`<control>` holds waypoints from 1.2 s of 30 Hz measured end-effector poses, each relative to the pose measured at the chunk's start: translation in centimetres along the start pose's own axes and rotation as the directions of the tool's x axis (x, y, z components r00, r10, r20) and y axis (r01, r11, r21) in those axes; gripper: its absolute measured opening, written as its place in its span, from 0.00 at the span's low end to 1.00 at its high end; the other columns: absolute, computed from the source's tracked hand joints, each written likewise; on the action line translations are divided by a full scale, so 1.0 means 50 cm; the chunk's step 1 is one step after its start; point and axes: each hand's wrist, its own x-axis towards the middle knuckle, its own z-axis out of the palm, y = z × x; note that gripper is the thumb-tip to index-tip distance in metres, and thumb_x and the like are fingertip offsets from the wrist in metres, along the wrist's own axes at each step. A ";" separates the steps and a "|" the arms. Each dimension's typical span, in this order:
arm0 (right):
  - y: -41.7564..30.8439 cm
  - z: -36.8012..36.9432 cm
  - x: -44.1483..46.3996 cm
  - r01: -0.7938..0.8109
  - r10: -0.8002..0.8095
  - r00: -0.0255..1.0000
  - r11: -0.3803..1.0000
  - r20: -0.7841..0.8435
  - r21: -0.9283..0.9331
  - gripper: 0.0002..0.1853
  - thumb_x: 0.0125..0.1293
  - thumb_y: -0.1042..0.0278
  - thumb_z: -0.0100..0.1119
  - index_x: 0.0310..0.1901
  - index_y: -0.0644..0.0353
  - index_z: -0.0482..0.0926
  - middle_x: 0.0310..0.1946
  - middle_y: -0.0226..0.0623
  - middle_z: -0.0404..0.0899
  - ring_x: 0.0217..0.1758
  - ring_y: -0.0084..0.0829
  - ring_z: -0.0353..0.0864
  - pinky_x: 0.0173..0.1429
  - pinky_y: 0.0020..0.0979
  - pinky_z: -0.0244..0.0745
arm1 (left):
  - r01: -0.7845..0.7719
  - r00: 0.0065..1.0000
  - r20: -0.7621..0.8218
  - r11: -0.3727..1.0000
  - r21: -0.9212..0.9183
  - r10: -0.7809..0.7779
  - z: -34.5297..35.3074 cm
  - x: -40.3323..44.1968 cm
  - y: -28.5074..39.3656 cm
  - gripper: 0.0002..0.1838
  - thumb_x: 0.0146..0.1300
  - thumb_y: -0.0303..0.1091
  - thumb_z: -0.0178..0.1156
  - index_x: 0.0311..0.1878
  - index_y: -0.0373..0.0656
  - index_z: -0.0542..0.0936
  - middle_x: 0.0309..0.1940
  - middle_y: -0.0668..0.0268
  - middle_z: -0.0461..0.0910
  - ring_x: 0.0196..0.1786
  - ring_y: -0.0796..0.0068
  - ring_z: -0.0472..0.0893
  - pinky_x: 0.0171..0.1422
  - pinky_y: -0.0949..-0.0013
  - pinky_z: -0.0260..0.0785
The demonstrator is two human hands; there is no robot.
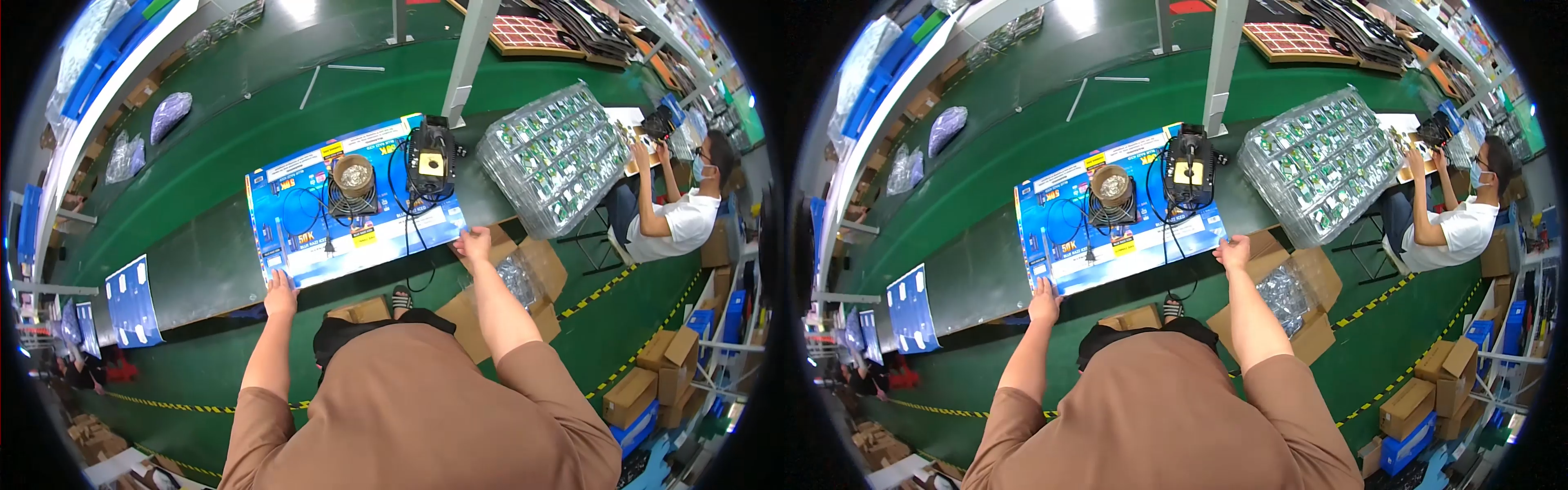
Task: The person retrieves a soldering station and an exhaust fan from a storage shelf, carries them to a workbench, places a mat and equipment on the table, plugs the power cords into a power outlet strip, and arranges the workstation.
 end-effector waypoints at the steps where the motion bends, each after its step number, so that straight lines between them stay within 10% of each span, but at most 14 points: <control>1: 0.002 -0.002 0.008 -0.002 0.003 1.000 0.997 0.006 -0.076 0.19 0.59 0.74 0.61 0.47 0.62 0.62 0.28 0.43 0.78 0.22 0.30 0.81 0.20 0.29 0.75 | 0.007 1.000 0.016 1.000 -0.013 -0.007 0.003 0.000 0.001 0.41 0.58 0.44 0.61 0.70 0.40 0.52 0.71 0.56 0.51 0.69 0.55 0.61 0.68 0.63 0.60; 26: 0.027 -0.011 0.051 0.011 -0.006 0.999 0.988 0.036 -0.152 0.12 0.57 0.77 0.61 0.40 0.63 0.69 0.23 0.38 0.78 0.19 0.27 0.79 0.20 0.27 0.74 | 0.014 1.000 0.016 1.000 -0.022 -0.014 0.017 -0.020 0.014 0.39 0.62 0.43 0.56 0.70 0.38 0.51 0.72 0.54 0.49 0.70 0.53 0.58 0.72 0.64 0.54; 32: -0.043 -0.017 0.033 0.011 0.038 0.994 0.896 0.102 -0.445 0.07 0.57 0.70 0.61 0.32 0.62 0.75 0.23 0.36 0.81 0.21 0.24 0.80 0.24 0.26 0.74 | 0.017 1.000 0.013 1.000 0.011 -0.017 0.022 -0.008 0.012 0.39 0.63 0.42 0.55 0.71 0.37 0.50 0.72 0.53 0.49 0.70 0.52 0.58 0.73 0.63 0.53; 34: -0.060 -0.008 0.069 0.533 -0.591 0.805 0.685 0.049 -0.497 0.09 0.60 0.64 0.61 0.32 0.61 0.75 0.21 0.32 0.80 0.23 0.23 0.79 0.25 0.26 0.74 | 0.047 0.995 0.084 0.999 -0.019 -0.045 0.001 -0.004 0.017 0.39 0.62 0.42 0.56 0.70 0.36 0.50 0.71 0.52 0.50 0.70 0.52 0.58 0.73 0.63 0.53; 36: -0.144 0.005 0.092 0.585 -0.621 0.780 0.679 0.077 -0.444 0.10 0.62 0.62 0.58 0.34 0.61 0.76 0.23 0.32 0.80 0.25 0.23 0.79 0.26 0.24 0.73 | 0.067 0.992 0.108 0.996 -0.066 -0.060 0.000 -0.005 0.017 0.40 0.61 0.41 0.56 0.70 0.36 0.50 0.71 0.52 0.51 0.70 0.51 0.58 0.73 0.62 0.52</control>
